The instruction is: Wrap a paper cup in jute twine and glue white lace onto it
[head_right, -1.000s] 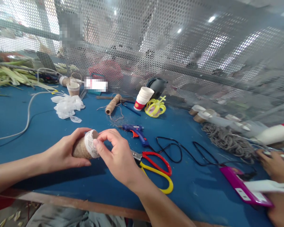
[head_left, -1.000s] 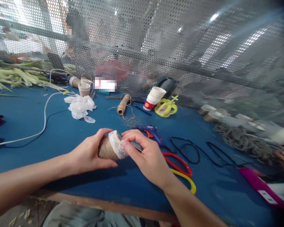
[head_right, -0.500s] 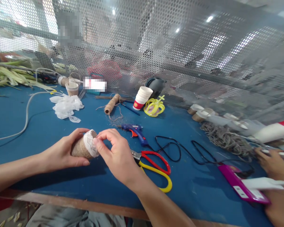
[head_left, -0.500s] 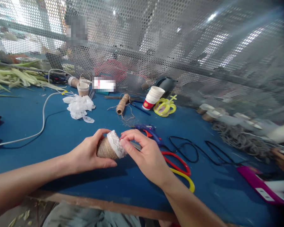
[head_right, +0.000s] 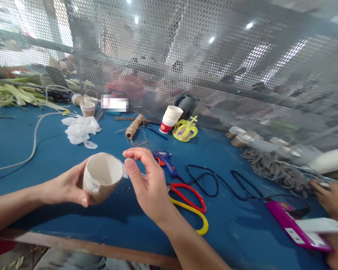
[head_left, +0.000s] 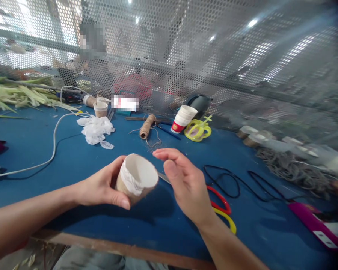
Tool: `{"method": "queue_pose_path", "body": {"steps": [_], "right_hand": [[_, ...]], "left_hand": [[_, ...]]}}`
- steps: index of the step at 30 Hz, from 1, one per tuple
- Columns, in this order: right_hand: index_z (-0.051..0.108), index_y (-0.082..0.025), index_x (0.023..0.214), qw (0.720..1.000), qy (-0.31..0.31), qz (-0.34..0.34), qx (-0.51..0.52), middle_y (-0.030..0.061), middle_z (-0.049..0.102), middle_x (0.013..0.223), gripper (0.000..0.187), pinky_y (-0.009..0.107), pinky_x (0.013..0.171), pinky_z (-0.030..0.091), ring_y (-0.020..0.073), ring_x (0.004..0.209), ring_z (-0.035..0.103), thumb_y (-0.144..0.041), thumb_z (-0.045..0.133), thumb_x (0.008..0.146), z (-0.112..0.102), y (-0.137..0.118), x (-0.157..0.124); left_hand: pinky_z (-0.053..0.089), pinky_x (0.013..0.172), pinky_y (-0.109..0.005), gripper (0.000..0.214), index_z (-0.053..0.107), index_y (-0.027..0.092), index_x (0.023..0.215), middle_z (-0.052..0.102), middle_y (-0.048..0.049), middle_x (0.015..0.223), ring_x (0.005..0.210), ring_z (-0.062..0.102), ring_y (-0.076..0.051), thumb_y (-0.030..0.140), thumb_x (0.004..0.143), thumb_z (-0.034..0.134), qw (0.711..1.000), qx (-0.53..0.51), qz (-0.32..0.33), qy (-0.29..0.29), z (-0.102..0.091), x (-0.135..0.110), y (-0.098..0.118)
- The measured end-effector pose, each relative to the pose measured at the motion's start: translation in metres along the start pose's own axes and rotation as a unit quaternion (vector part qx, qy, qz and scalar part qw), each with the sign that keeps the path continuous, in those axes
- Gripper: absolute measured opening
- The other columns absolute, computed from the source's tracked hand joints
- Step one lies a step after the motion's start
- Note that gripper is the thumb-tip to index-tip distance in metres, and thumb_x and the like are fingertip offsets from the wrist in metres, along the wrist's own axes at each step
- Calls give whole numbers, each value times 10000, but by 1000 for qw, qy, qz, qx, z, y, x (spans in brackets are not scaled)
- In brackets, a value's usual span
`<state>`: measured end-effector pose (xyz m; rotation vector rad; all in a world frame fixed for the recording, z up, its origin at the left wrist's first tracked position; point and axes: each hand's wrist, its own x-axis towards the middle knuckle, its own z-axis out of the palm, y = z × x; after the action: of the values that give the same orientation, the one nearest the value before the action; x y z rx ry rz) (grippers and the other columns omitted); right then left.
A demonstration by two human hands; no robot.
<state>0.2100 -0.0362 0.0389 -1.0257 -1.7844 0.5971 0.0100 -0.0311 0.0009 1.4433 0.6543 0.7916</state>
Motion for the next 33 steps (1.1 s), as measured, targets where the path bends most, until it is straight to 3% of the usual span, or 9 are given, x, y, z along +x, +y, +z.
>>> {"method": "queue_pose_path", "body": {"steps": [5,10,17,23,25,27,29,30,33], "right_hand": [[622,-201,970,985,-99,116,83,67,659,1012,314,317,854,465,170,949,602,-418,402,914,1,5,5],[635,-181,981,931,-208,207,219,72,674,997,391,306,789,489,163,876,629,-480,397,895,6,14,6],[634,-184,1023,886,-272,255,275,28,676,853,254,273,705,491,128,733,626,-219,473,830,2,18,8],[559,-220,1107,899,-308,204,236,31,660,951,402,297,720,515,159,851,630,-157,622,715,-4,15,8],[561,-201,1087,932,-257,191,170,67,642,1056,361,343,816,496,185,970,606,-187,627,733,-5,16,11],[577,-186,1025,968,-153,176,97,82,630,1092,263,369,877,464,198,1034,578,-245,606,770,-5,17,14],[601,-185,928,984,-74,154,47,75,649,1028,177,355,850,469,196,992,588,-315,562,814,-6,16,15],[611,-185,879,987,-66,139,33,67,659,977,179,341,824,475,191,944,598,-341,537,832,-6,15,15],[627,-175,839,985,-133,107,24,56,660,884,214,314,756,481,176,833,601,-360,519,842,-3,10,12]], "left_hand": [[475,846,-369,854,432,199,1224,592,-121,1153,1019,584,-262,535,514,769,998,-20,-31,-55,-2,-3,3],[480,843,-403,867,496,221,1202,630,-110,1111,1012,593,-291,568,458,775,993,-16,-54,-99,-6,-5,8],[495,804,-379,947,458,200,1279,648,-130,1090,938,625,-281,567,465,772,989,-29,-61,-130,-16,-3,18],[514,743,-363,946,476,202,1255,670,-111,1007,860,640,-264,578,441,776,992,-19,-64,-107,-20,-3,17],[515,747,-359,924,471,193,1249,658,-104,1028,891,628,-266,577,463,767,995,25,-52,-78,-21,-2,15],[502,796,-362,836,472,183,1228,636,-94,1066,947,602,-261,522,521,763,993,117,-13,-20,-21,0,12],[475,851,-380,728,478,175,1190,611,-90,1090,983,572,-256,451,575,753,969,241,30,47,-20,2,10],[462,868,-391,687,477,172,1173,600,-93,1094,989,562,-256,428,594,744,951,298,49,73,-20,3,9],[454,866,-409,627,450,175,1162,568,-105,1094,991,549,-257,409,643,711,905,403,83,105,-16,5,7]]}}
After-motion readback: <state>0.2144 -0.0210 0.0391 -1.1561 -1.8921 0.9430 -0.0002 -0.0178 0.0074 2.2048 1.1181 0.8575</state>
